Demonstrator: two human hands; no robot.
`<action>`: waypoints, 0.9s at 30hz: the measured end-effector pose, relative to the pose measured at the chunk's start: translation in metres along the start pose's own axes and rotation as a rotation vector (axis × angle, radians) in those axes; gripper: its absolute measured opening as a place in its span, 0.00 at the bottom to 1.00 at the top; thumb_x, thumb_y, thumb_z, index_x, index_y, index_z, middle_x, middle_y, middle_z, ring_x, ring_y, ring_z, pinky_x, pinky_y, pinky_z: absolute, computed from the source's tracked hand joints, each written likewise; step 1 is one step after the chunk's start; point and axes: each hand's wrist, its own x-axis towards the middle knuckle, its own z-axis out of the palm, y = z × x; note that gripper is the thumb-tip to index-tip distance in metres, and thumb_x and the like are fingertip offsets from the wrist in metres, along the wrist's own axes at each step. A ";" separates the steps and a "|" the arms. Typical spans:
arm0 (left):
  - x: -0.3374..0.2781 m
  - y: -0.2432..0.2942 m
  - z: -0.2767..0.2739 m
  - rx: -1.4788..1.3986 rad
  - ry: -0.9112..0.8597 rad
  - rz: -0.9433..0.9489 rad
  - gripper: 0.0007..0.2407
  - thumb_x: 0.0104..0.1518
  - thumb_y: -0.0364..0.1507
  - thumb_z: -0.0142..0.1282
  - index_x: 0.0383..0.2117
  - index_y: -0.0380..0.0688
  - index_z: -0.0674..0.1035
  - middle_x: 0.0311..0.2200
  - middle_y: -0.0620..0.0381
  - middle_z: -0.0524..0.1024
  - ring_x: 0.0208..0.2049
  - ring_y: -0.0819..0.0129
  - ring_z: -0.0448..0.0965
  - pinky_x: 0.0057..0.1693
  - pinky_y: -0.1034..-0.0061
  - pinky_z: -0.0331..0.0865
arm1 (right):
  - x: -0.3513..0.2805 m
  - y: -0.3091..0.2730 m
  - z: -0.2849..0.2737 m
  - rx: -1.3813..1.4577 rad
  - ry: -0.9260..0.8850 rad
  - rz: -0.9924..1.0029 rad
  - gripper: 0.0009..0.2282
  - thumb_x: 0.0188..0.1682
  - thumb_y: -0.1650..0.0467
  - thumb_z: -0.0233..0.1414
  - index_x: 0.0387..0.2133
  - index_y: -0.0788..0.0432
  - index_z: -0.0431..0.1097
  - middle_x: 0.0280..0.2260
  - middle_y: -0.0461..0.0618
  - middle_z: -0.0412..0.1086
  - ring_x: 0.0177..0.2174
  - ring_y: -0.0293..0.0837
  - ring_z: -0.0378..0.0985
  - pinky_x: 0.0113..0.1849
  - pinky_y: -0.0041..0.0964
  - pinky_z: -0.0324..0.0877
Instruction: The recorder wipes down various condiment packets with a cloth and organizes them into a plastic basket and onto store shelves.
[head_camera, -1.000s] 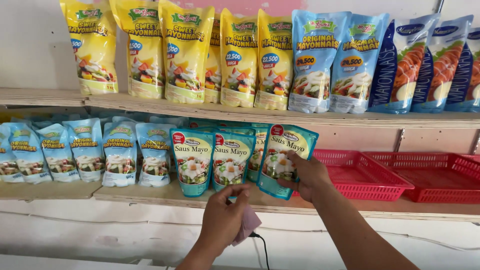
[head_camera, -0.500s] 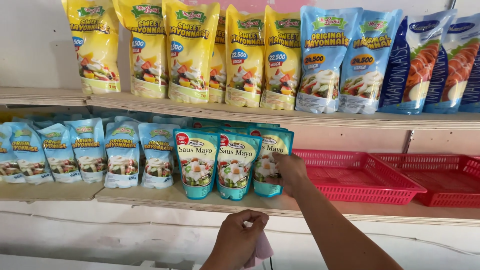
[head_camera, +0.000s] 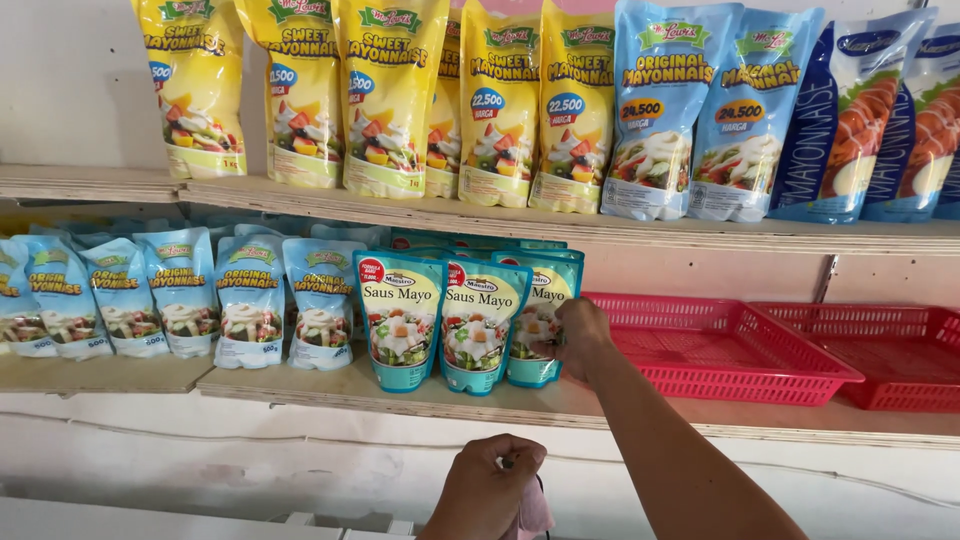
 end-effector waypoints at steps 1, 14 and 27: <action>0.003 -0.008 0.001 -0.005 -0.014 0.046 0.09 0.55 0.33 0.62 0.34 0.42 0.87 0.26 0.58 0.85 0.29 0.75 0.80 0.41 0.78 0.75 | 0.005 -0.001 -0.001 -0.034 -0.004 -0.032 0.14 0.52 0.75 0.43 0.51 0.68 0.62 0.48 0.64 0.68 0.41 0.60 0.79 0.37 0.60 0.81; -0.010 -0.012 0.004 0.103 -0.041 -0.079 0.10 0.55 0.37 0.61 0.34 0.46 0.88 0.29 0.62 0.85 0.32 0.75 0.83 0.44 0.78 0.77 | 0.034 0.000 -0.020 -0.413 -0.089 -0.166 0.16 0.50 0.81 0.43 0.50 0.61 0.69 0.45 0.57 0.73 0.38 0.50 0.79 0.30 0.42 0.77; -0.014 -0.117 0.014 0.087 -0.173 -0.133 0.12 0.53 0.37 0.64 0.34 0.43 0.87 0.26 0.62 0.84 0.34 0.71 0.85 0.46 0.75 0.78 | 0.012 -0.007 -0.038 -0.672 -0.003 -0.327 0.20 0.48 0.77 0.46 0.56 0.64 0.66 0.48 0.59 0.74 0.45 0.51 0.82 0.43 0.47 0.79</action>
